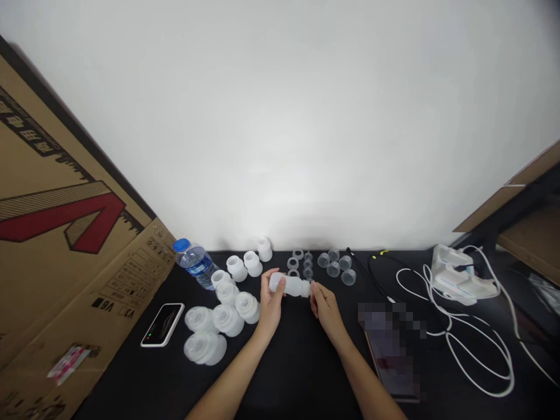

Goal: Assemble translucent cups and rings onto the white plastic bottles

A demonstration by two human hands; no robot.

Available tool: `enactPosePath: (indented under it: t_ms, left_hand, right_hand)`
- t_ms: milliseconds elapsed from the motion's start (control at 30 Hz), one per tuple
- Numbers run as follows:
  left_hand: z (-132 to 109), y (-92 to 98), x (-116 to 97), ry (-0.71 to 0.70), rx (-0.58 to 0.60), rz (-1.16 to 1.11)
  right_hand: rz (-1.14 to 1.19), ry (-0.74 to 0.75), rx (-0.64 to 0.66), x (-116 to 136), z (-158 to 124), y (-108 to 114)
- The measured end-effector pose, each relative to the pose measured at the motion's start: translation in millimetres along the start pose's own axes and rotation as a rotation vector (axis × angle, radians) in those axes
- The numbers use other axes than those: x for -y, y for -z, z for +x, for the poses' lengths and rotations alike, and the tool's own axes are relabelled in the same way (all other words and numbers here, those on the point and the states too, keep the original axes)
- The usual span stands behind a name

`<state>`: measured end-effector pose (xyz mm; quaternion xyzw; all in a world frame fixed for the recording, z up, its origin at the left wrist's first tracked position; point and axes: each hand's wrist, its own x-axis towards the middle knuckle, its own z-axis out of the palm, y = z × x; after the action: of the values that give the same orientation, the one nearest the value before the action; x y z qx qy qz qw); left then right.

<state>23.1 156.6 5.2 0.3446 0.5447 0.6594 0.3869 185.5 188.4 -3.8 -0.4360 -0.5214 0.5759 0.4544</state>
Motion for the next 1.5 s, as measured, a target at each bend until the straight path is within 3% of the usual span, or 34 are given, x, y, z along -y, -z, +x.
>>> enactPosePath:
  t_ms: [267,533,667,833,933,1033,1200,1400,1500]
  left_hand:
    - [-0.6,0.1,4.4,-0.030,0.016,0.002]
    - [-6.3,-2.2,3.1,-0.124,0.090,-0.010]
    - [-5.9,0.3,1.1,-0.143,0.118,-0.027]
    - [-1.8,-0.9,1.0,-0.082,0.168,-0.083]
    - [0.2,-2.3,2.7,-0.036,0.112,-0.073]
    - [1.8,-0.8,3.0,-0.017,0.059,-0.046]
    - [1.7,1.7,2.3,-0.048,0.034,0.022]
    - [-1.0,1.0,3.3,-0.096,0.073,-0.003]
    - [1.0,2.1,4.6,-0.057,0.053,-0.037]
  right_hand:
    - [0.230,-0.177,0.098,-2.6,1.7,0.4]
    - [0.646,-0.460,0.296,6.5,3.9,11.6]
    - [0.528,-0.363,0.168,1.9,3.6,6.6]
    - [0.190,-0.159,-0.001,1.1,1.3,1.7]
    - [0.014,0.038,-0.084,4.4,-1.8,3.2]
    - [-0.077,0.131,-0.080,3.6,-4.2,3.5]
    - [0.017,0.072,-0.054,-3.9,-0.7,-0.4]
    - [0.325,-0.200,0.074,0.0,2.0,-0.9]
    - [0.296,-0.223,0.061,1.5,1.2,-0.7]
